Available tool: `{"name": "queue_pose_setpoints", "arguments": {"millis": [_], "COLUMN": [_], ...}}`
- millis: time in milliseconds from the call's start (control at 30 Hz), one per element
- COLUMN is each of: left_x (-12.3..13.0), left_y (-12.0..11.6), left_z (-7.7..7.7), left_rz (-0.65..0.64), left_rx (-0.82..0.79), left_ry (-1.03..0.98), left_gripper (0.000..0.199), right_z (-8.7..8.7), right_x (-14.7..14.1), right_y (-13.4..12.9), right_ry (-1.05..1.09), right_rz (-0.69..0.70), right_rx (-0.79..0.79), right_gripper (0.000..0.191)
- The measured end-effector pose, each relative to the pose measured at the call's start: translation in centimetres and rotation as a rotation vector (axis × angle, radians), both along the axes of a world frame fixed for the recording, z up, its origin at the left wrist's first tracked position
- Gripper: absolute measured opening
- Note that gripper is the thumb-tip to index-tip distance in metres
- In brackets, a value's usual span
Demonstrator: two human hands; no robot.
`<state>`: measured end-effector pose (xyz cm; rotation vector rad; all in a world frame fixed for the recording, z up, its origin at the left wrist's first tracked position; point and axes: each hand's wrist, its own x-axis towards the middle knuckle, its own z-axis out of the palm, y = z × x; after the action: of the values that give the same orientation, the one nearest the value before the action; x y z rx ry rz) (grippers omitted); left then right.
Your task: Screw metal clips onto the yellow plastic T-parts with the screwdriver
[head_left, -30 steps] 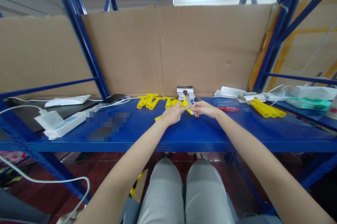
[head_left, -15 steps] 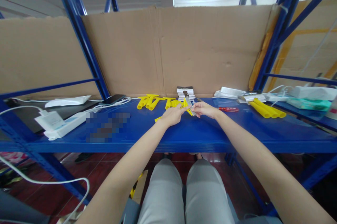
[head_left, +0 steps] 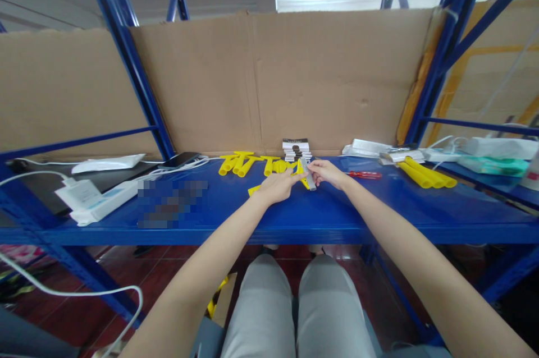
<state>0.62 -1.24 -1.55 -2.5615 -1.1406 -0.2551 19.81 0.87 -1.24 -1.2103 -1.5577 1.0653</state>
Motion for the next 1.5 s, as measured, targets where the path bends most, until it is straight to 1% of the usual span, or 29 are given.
{"name": "queue_pose_setpoints", "arguments": {"millis": [100, 300, 433, 567, 700, 833, 933, 1000, 1100, 1267, 1400, 1500], "left_x": [0.3, 0.4, 0.4, 0.5, 0.6, 0.1, -0.9, -1.7, -2.7, -3.0, -2.9, -3.0], "left_y": [-0.1, -0.2, -0.2, -0.1, 0.0, 0.2, 0.5, 0.9, 1.4, 1.8, 1.8, 1.7], "left_z": [-0.2, -0.3, -0.4, -0.5, -0.5, 0.0, 0.7, 0.9, 1.0, 0.8, 0.8, 0.9], "left_rz": [-0.025, -0.050, -0.058, -0.057, -0.037, 0.036, 0.162, 0.247, 0.307, 0.345, 0.401, 0.442], "left_rx": [0.016, 0.016, 0.011, -0.001, -0.004, -0.017, -0.013, -0.006, -0.006, -0.022, -0.020, -0.013], "left_ry": [0.023, 0.037, 0.021, 0.018, 0.011, -0.027, -0.078, -0.126, -0.183, -0.197, -0.203, -0.214], "left_gripper": [0.055, 0.057, 0.058, 0.060, 0.060, 0.059, 0.056, 0.055, 0.054, 0.054, 0.054, 0.056], "right_z": [0.0, -0.2, -0.4, -0.6, -0.5, -0.3, -0.4, -0.6, -1.0, -1.5, -0.9, -0.2], "right_x": [0.2, 0.5, 0.8, 0.8, 0.5, 0.3, 0.5, 0.8, 1.3, 2.1, 1.7, 0.8], "right_y": [0.2, 0.4, 0.8, 1.0, 0.8, 0.7, 1.0, 1.4, 2.1, 2.6, 2.3, 2.5], "right_ry": [-0.009, -0.098, -0.111, -0.111, -0.108, -0.051, -0.039, -0.077, -0.220, -0.628, -0.968, -1.236], "right_rz": [-0.025, -0.035, -0.009, 0.005, -0.025, -0.083, -0.114, -0.128, -0.170, -0.226, -0.244, -0.191], "right_rx": [0.039, 0.138, 0.188, 0.184, 0.151, 0.145, 0.148, 0.160, 0.221, 0.440, 0.505, 0.570], "right_gripper": [0.021, 0.026, 0.027, 0.027, 0.025, 0.019, 0.014, 0.014, 0.014, 0.010, 0.020, 0.024]}}
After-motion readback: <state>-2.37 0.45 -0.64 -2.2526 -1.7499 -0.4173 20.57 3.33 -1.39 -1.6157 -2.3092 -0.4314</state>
